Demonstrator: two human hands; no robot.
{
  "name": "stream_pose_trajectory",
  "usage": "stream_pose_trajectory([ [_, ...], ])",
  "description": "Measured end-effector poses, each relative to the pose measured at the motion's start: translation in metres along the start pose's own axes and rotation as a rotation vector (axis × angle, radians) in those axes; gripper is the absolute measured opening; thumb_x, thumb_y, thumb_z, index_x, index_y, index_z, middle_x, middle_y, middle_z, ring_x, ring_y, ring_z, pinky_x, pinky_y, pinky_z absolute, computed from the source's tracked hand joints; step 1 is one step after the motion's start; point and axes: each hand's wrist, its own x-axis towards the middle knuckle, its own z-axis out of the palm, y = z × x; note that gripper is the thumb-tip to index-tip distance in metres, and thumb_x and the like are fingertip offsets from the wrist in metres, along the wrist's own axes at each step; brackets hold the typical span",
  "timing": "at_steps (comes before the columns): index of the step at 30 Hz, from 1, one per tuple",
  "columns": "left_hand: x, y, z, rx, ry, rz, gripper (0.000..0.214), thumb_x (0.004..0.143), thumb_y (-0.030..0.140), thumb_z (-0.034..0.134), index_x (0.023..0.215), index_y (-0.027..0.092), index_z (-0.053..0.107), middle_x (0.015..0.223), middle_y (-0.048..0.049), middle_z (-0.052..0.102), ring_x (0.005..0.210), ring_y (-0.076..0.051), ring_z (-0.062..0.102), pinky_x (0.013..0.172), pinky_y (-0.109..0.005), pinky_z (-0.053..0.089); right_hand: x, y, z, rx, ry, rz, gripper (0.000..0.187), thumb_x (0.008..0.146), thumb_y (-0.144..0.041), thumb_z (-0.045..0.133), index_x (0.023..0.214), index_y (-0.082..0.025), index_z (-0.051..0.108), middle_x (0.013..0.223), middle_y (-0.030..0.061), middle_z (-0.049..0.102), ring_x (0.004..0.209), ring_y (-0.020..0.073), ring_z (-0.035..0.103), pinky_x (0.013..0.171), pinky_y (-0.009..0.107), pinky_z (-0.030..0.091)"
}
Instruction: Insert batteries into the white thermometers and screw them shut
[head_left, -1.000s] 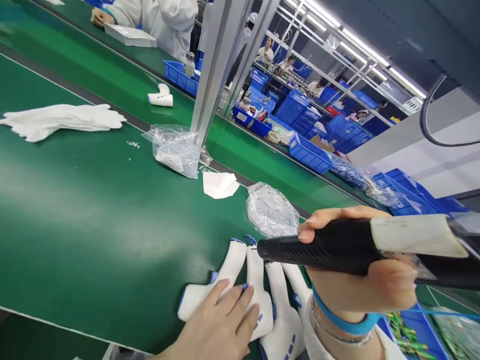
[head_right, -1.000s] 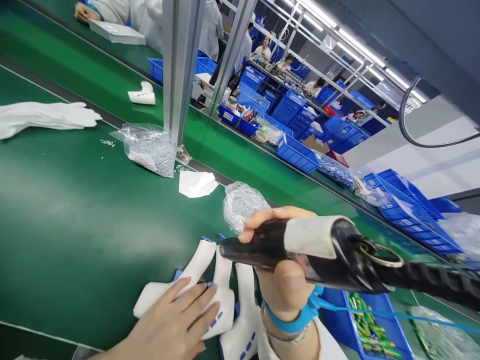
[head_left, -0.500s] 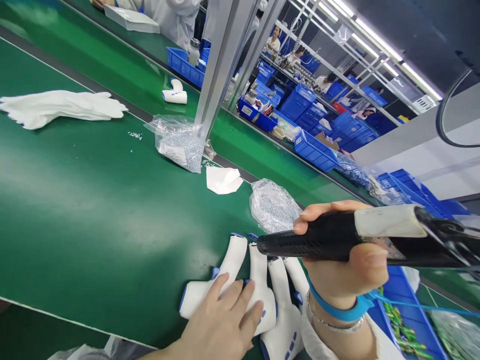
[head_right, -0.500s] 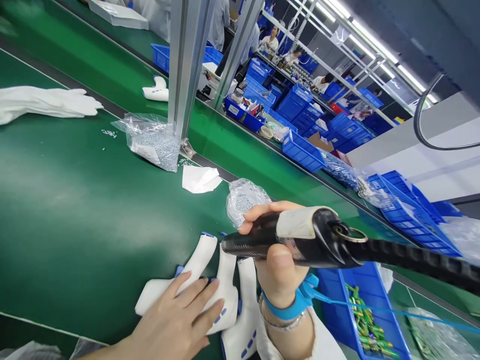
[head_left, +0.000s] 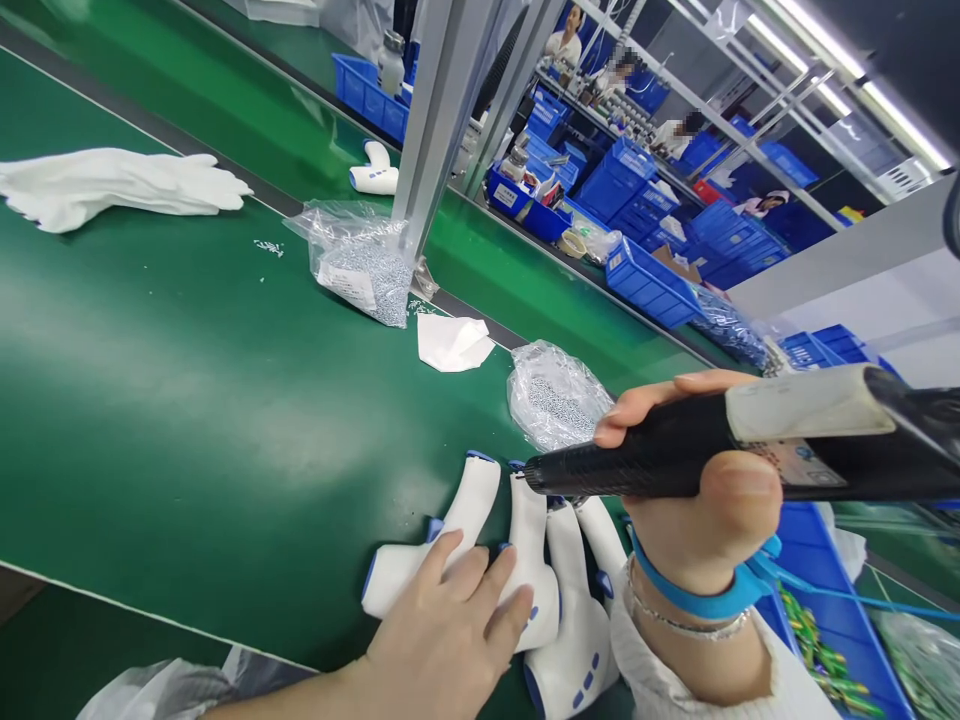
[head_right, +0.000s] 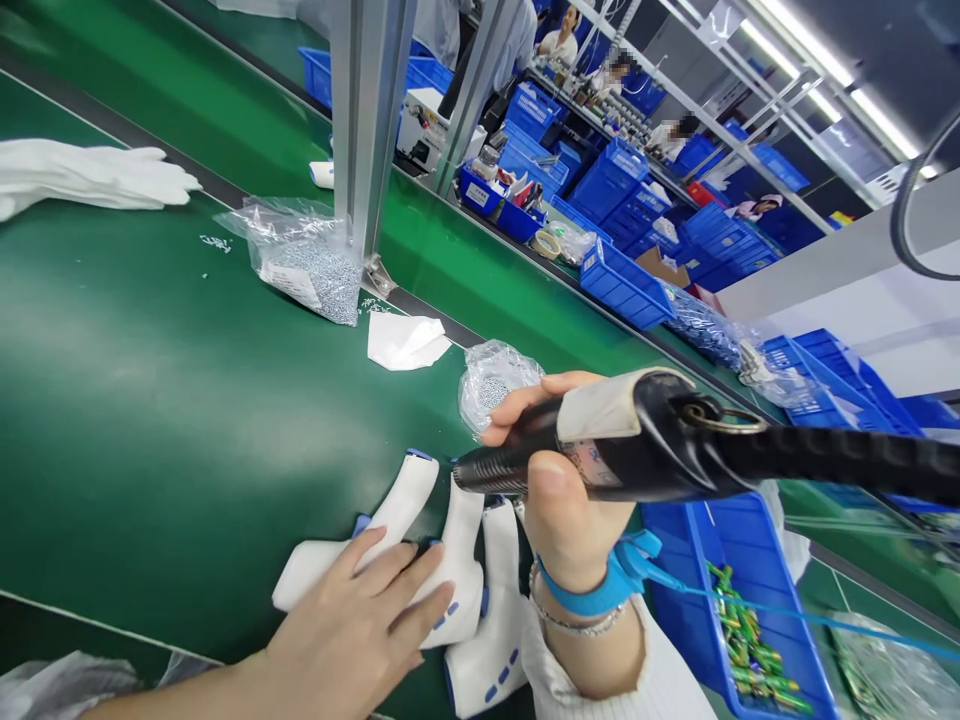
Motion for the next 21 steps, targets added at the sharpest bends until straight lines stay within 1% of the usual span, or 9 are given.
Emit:
stream_pose_trajectory([
  [6, 0.0, 0.0, -0.004, -0.049, -0.064, 0.01, 0.034, 0.094, 0.038, 0.041, 0.121, 0.02, 0.052, 0.124, -0.0059, 0.061, 0.097, -0.021, 0.057, 0.095, -0.043, 0.024, 0.003, 0.005, -0.003, 0.025, 0.039, 0.047, 0.032, 0.075, -0.045, 0.066, 0.093, -0.022, 0.056, 0.068, -0.0006, 0.06, 0.05, 0.0131, 0.054, 0.041, 0.024, 0.047],
  [11, 0.001, 0.0, -0.006, -0.08, -0.094, -0.005, 0.036, 0.09, 0.038, 0.048, 0.121, 0.02, 0.053, 0.125, -0.0069, 0.06, 0.097, -0.021, 0.058, 0.095, -0.044, 0.024, -0.001, 0.007, -0.006, 0.031, 0.017, 0.02, 0.033, 0.075, -0.045, 0.066, 0.096, -0.022, 0.056, 0.069, 0.0, 0.06, 0.051, 0.0135, 0.054, 0.039, 0.024, 0.046],
  [14, 0.001, 0.001, -0.005, -0.085, -0.092, -0.009, 0.038, 0.088, 0.039, 0.051, 0.12, 0.02, 0.053, 0.126, -0.0065, 0.059, 0.098, -0.022, 0.057, 0.096, -0.044, 0.024, 0.0, 0.003, -0.001, 0.033, -0.01, 0.017, 0.033, 0.076, -0.045, 0.066, 0.097, -0.021, 0.056, 0.074, 0.001, 0.062, 0.053, 0.0136, 0.056, 0.041, 0.025, 0.048],
  [16, 0.001, 0.002, -0.004, -0.072, -0.075, -0.013, 0.038, 0.086, 0.039, 0.054, 0.119, 0.021, 0.055, 0.125, -0.0061, 0.06, 0.098, -0.022, 0.058, 0.095, -0.044, 0.024, 0.004, -0.004, 0.003, 0.042, -0.025, 0.008, 0.032, 0.075, -0.044, 0.067, 0.094, -0.02, 0.059, 0.074, 0.0008, 0.064, 0.053, 0.0131, 0.057, 0.041, 0.024, 0.048],
  [18, 0.003, 0.002, -0.002, -0.057, -0.045, -0.019, 0.037, 0.085, 0.038, 0.056, 0.117, 0.02, 0.057, 0.123, -0.0063, 0.062, 0.096, -0.022, 0.058, 0.094, -0.043, 0.025, 0.01, -0.013, 0.003, 0.068, -0.003, -0.052, 0.029, 0.072, -0.044, 0.069, 0.087, -0.02, 0.063, 0.069, -0.0012, 0.065, 0.05, 0.0115, 0.057, 0.039, 0.021, 0.046],
  [19, 0.005, 0.003, -0.002, -0.05, -0.027, -0.021, 0.036, 0.084, 0.037, 0.057, 0.116, 0.02, 0.058, 0.121, -0.0066, 0.063, 0.095, -0.022, 0.058, 0.094, -0.043, 0.026, 0.013, -0.018, -0.001, 0.073, 0.018, -0.093, 0.028, 0.072, -0.044, 0.07, 0.085, -0.02, 0.065, 0.068, -0.0021, 0.065, 0.049, 0.0108, 0.056, 0.039, 0.02, 0.046],
  [20, 0.007, 0.004, -0.001, -0.041, -0.011, -0.026, 0.034, 0.084, 0.034, 0.057, 0.114, 0.019, 0.06, 0.12, -0.0069, 0.064, 0.094, -0.022, 0.059, 0.093, -0.043, 0.027, 0.014, -0.023, -0.008, 0.065, 0.059, -0.132, 0.027, 0.072, -0.045, 0.07, 0.083, -0.021, 0.066, 0.067, -0.0027, 0.065, 0.049, 0.0104, 0.056, 0.039, 0.02, 0.046],
  [21, 0.009, 0.006, 0.001, -0.031, -0.005, -0.03, 0.032, 0.085, 0.032, 0.056, 0.114, 0.019, 0.06, 0.119, -0.0074, 0.064, 0.093, -0.022, 0.059, 0.093, -0.043, 0.028, 0.015, -0.027, -0.017, 0.05, 0.125, -0.14, 0.028, 0.07, -0.049, 0.07, 0.083, -0.024, 0.067, 0.068, -0.0039, 0.064, 0.05, 0.01, 0.056, 0.041, 0.02, 0.046],
])
